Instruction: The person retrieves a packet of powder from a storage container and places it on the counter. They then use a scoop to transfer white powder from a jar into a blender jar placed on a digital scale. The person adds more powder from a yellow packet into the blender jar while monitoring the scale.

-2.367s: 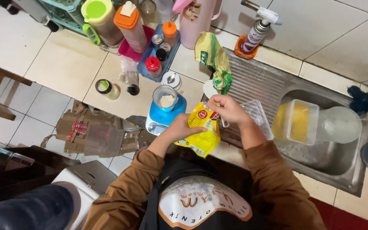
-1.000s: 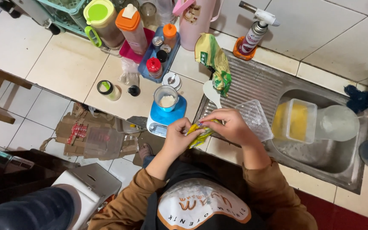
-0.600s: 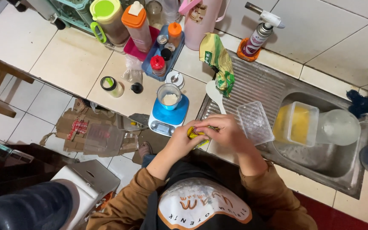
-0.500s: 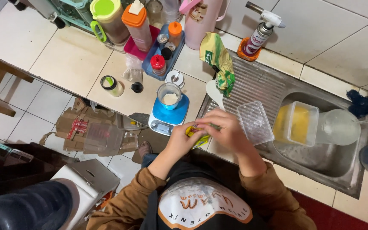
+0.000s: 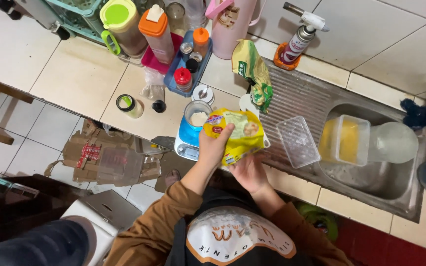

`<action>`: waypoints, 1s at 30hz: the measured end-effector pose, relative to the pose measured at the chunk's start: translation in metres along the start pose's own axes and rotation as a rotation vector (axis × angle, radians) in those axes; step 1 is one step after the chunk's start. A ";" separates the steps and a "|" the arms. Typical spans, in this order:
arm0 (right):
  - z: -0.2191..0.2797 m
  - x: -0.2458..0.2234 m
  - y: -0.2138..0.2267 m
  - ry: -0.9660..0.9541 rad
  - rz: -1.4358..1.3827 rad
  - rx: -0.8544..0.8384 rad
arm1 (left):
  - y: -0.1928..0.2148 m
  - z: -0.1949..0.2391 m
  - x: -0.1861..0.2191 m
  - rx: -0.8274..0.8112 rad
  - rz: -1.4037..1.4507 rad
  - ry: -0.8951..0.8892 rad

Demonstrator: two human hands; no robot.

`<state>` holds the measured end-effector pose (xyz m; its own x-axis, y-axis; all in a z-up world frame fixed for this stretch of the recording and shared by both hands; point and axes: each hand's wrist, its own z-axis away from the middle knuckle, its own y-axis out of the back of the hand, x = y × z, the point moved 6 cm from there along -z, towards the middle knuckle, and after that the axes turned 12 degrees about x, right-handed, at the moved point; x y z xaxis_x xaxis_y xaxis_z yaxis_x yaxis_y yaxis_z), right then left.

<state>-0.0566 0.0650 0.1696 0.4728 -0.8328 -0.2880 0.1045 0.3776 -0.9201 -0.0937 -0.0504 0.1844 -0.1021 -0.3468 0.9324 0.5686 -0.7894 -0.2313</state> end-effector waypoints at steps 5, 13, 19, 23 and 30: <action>-0.017 -0.033 -0.039 0.376 0.493 0.644 | 0.000 -0.034 -0.052 -0.051 0.318 0.091; -0.070 -0.093 -0.072 0.644 1.629 0.262 | 0.072 -0.113 0.057 -0.417 -0.063 -0.341; -0.104 -0.058 -0.122 0.629 2.153 0.056 | 0.067 -0.135 0.063 -0.601 -0.524 -0.508; -0.116 -0.064 -0.117 0.507 2.236 0.037 | 0.078 -0.170 0.025 -0.719 -0.605 -0.435; -0.105 -0.054 -0.152 0.339 2.157 0.003 | 0.062 -0.162 0.053 -0.899 -0.469 -0.685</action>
<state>-0.1902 0.0097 0.2971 -0.2969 0.7337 -0.6112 -0.2260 0.5679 0.7915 -0.1961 -0.2004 0.1746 0.4594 0.1892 0.8678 -0.2021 -0.9292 0.3096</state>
